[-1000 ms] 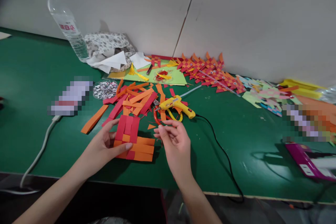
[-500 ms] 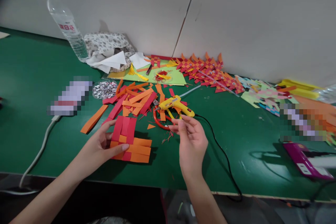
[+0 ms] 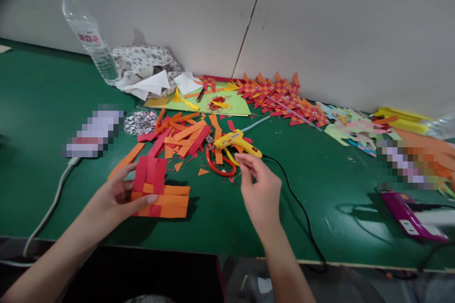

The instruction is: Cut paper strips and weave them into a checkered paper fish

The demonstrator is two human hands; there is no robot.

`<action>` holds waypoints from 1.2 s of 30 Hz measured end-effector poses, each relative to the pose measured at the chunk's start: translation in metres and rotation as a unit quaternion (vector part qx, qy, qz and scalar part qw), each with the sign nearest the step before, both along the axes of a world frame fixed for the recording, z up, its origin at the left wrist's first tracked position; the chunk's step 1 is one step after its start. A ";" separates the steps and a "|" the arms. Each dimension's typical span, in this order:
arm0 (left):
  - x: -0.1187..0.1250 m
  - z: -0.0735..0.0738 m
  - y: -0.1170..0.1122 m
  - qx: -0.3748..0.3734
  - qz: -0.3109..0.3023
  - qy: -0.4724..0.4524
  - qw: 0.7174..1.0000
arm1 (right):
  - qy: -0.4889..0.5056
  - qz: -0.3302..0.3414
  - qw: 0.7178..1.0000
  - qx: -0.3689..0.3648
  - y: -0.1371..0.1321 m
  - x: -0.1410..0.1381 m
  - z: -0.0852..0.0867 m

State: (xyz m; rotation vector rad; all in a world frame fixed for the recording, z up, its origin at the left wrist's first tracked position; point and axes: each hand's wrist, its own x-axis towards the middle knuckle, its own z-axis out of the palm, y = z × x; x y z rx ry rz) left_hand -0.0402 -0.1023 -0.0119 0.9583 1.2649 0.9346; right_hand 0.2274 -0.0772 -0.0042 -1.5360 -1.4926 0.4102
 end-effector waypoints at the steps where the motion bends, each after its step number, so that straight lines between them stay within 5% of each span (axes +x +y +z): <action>1: -0.006 0.000 0.001 0.003 0.011 -0.001 1.000 | -0.017 0.008 1.000 0.017 0.003 0.008 0.000; 6: -0.017 0.002 0.002 0.016 0.028 0.002 0.999 | -0.064 0.066 0.996 0.019 0.006 0.017 0.003; 11: 0.010 -0.001 -0.004 0.031 -0.018 0.006 0.999 | -0.162 -0.052 0.982 0.084 0.006 0.005 0.012; 15: 0.032 -0.009 -0.008 0.101 -0.054 0.131 0.985 | -0.267 -0.032 0.951 0.155 0.010 0.002 0.019; 20: 0.033 -0.012 -0.013 0.337 -0.041 0.386 0.857 | -0.291 0.065 0.943 0.149 0.010 -0.010 0.015; 26: 0.025 -0.010 -0.025 0.520 -0.178 0.429 0.717 | -0.280 0.178 0.943 0.039 0.001 -0.039 -0.003; 31: 0.031 -0.018 -0.031 0.520 -0.201 0.462 0.689 | -0.375 0.183 0.908 -0.029 0.007 -0.056 -0.007; 36: 0.033 -0.023 -0.031 0.506 -0.214 0.475 0.688 | -0.460 0.170 0.871 0.010 0.013 -0.061 -0.012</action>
